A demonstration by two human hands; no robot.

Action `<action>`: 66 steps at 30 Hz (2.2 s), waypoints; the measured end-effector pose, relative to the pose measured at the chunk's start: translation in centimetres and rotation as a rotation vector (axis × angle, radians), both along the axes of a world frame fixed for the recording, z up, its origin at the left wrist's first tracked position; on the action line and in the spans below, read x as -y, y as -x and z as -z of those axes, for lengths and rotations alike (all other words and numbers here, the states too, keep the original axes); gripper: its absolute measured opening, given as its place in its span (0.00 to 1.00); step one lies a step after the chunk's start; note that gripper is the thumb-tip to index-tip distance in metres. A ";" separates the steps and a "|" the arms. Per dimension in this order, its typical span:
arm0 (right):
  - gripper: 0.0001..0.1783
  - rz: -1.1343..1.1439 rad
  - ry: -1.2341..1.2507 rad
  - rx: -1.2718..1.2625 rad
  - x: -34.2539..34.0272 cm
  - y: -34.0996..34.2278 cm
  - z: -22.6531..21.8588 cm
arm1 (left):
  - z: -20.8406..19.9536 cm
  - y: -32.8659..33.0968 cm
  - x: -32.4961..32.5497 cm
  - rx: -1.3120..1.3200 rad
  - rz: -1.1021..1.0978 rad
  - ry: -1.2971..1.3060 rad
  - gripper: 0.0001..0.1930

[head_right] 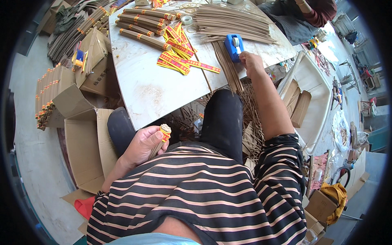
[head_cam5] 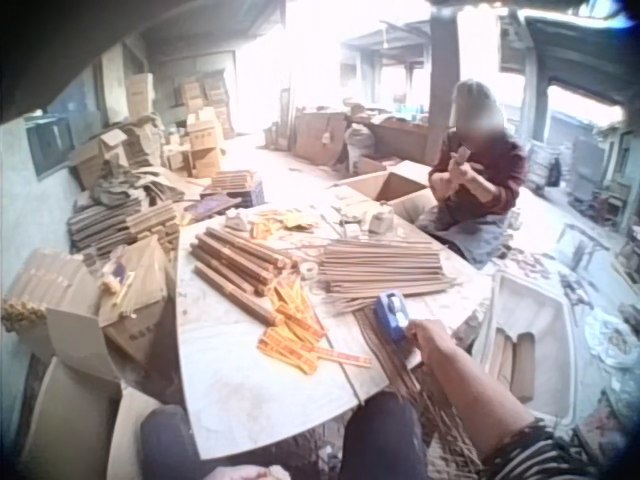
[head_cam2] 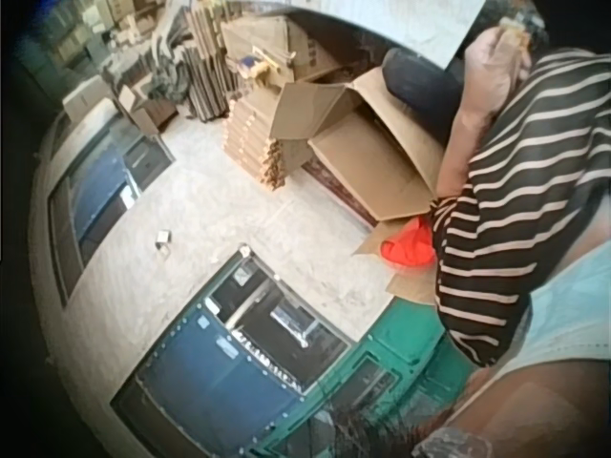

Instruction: The person gathers thin wooden sticks, aligns them into bundles, wraps each bundle with a yellow and red paper label, and places the finished bundles into a cardboard box. The person repeats this process multiple times.

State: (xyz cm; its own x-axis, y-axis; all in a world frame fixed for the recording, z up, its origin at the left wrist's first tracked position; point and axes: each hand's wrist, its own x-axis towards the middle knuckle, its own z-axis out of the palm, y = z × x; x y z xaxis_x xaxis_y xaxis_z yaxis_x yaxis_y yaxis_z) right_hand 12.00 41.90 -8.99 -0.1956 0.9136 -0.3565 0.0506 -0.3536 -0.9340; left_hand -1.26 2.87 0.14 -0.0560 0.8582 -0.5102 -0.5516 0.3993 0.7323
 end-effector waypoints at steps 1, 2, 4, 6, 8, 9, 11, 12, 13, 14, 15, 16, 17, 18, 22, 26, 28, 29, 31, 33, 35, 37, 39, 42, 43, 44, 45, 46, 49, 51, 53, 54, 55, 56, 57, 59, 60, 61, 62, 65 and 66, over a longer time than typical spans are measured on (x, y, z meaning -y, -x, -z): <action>0.05 0.019 -0.007 0.003 0.2 0.3 -0.1 | 0.0 0.0 0.1 -0.003 -0.005 -0.002 0.14; 0.06 0.038 -0.014 0.006 0.4 0.5 -0.1 | 0.0 0.0 0.2 -0.006 -0.009 -0.004 0.14; 0.07 0.052 -0.036 0.004 0.2 0.5 0.4 | 0.0 -0.1 0.2 -0.018 -0.010 -0.002 0.14; 0.07 0.036 -0.067 -0.013 -0.3 0.6 1.4 | 0.0 0.0 0.2 -0.024 -0.006 -0.007 0.15; 0.07 0.042 -0.078 -0.038 -0.2 0.7 1.6 | 0.2 0.0 0.4 -0.023 0.002 -0.020 0.18; 0.08 0.044 -0.086 -0.052 -0.1 0.8 1.5 | 0.3 0.0 0.4 -0.020 0.001 -0.022 0.17; 0.06 0.005 -0.085 0.027 -0.7 0.6 1.7 | 0.4 0.0 0.5 -0.015 0.000 -0.027 0.17; 0.05 -0.011 -0.085 0.066 -0.9 0.4 1.8 | 0.3 0.0 0.5 -0.018 -0.001 -0.027 0.17; 0.05 -0.024 -0.090 0.140 -1.0 0.2 1.9 | 0.2 0.0 0.5 -0.022 -0.002 -0.028 0.17; 0.05 -0.035 -0.095 0.213 -1.1 0.0 2.1 | 0.1 -0.1 0.6 -0.026 -0.003 -0.029 0.17; 0.05 -0.051 -0.106 0.284 -1.2 0.2 1.8 | 0.1 0.0 0.6 -0.017 -0.010 -0.029 0.17; 0.05 -0.104 -0.028 0.045 -0.8 -0.6 1.7 | 0.2 -0.1 0.8 -0.008 -0.016 -0.029 0.17; 0.05 -0.098 0.015 -0.050 -0.9 -1.1 1.4 | 0.2 0.0 0.8 0.001 -0.020 -0.029 0.17; 0.05 -0.102 0.070 -0.139 -0.3 -1.3 0.7 | 0.1 0.0 0.9 -0.032 -0.033 -0.045 0.17; 0.05 -0.416 0.160 -0.343 4.0 -1.8 -4.3 | -0.2 0.3 1.2 0.025 -0.115 -0.047 0.17; 0.06 -0.761 0.119 -0.566 10.8 -1.6 -7.2 | -0.6 0.2 1.3 0.001 -0.153 -0.030 0.17; 0.06 -0.872 0.050 -0.512 14.5 -1.1 -7.9 | -0.9 0.4 1.3 -0.039 -0.144 -0.045 0.14; 0.06 -0.935 0.022 -0.514 16.2 -0.8 -8.2 | -0.8 0.4 1.4 -0.071 -0.138 -0.057 0.13; 0.08 -1.039 -0.016 -0.480 19.3 -0.3 -8.9 | -0.5 0.6 1.7 -0.073 -0.178 -0.052 0.12; 0.09 -1.124 -0.073 -0.450 22.1 0.5 -10.3 | -0.7 0.5 1.8 -0.047 -0.223 -0.037 0.10; 0.08 -1.142 -0.241 -0.371 24.0 1.2 -10.4 | -0.9 0.3 2.3 -0.083 -0.237 -0.066 0.10; 0.04 -1.201 -0.267 -0.353 24.8 1.6 -10.4 | -0.9 0.3 2.6 -0.146 -0.237 -0.081 0.11; 0.05 -1.226 -0.388 -0.262 25.7 2.1 -10.7 | -0.9 0.4 2.8 -0.204 -0.231 -0.080 0.12; 0.06 -1.208 -0.456 -0.169 26.4 2.7 -10.7 | -1.1 0.4 2.9 -0.261 -0.218 -0.068 0.12; 0.07 -1.202 -0.451 -0.156 26.6 2.8 -10.9 | -1.0 0.4 2.9 -0.266 -0.216 -0.069 0.12; 0.08 -1.195 -0.445 -0.142 26.9 2.9 -11.0 | -0.9 0.4 2.9 -0.271 -0.215 -0.070 0.12; 0.09 -1.192 -0.440 -0.129 27.0 3.0 -11.1 | -0.9 0.4 2.9 -0.282 -0.218 -0.069 0.12; 0.08 -1.193 -0.445 -0.108 27.0 3.1 -11.1 | -0.9 0.4 3.0 -0.292 -0.222 -0.067 0.12; 0.07 -1.190 -0.475 -0.043 27.1 3.2 -11.1 | -0.9 0.4 2.9 -0.312 -0.220 -0.054 0.13; 0.07 -1.183 -0.516 0.006 27.2 3.3 -11.2 | -1.0 0.4 3.0 -0.323 -0.219 -0.048 0.13; 0.08 -1.156 -0.514 0.017 27.3 3.3 -11.0 | -1.1 0.4 3.0 -0.335 -0.222 -0.047 0.13; 0.08 -1.140 -0.513 0.022 27.3 3.3 -10.9 | -1.0 0.4 2.9 -0.347 -0.220 -0.048 0.13; 0.08 -1.133 -0.517 0.047 27.4 3.4 -11.0 | -0.8 0.4 2.9 -0.360 -0.217 -0.050 0.13; 0.08 -1.126 -0.521 0.072 27.4 3.4 -11.0 | -0.7 0.4 2.9 -0.372 -0.214 -0.052 0.13; 0.08 -1.118 -0.525 0.096 27.5 3.4 -11.0 | -0.7 0.4 2.8 -0.395 -0.211 -0.046 0.13; 0.09 -1.092 -0.500 0.090 27.5 3.5 -10.6 | -0.8 0.4 2.7 -0.439 -0.205 -0.033 0.13; 0.09 -1.080 -0.489 0.087 27.6 3.5 -10.5 | -0.6 0.3 2.7 -0.466 -0.209 -0.045 0.12; 0.09 -1.070 -0.499 0.107 27.7 3.5 -10.5 | -0.2 0.2 2.7 -0.492 -0.213 -0.056 0.11; 0.10 -1.059 -0.509 0.127 27.7 3.6 -10.5 | 0.1 0.2 2.7 -0.519 -0.217 -0.067 0.10; 0.11 -1.039 -0.490 0.203 28.0 3.8 -11.0 | 0.1 0.2 2.6 -0.581 -0.215 -0.039 0.11; 0.12 -1.032 -0.476 0.230 28.0 3.9 -11.3 | 0.1 0.2 2.7 -0.592 -0.216 -0.041 0.11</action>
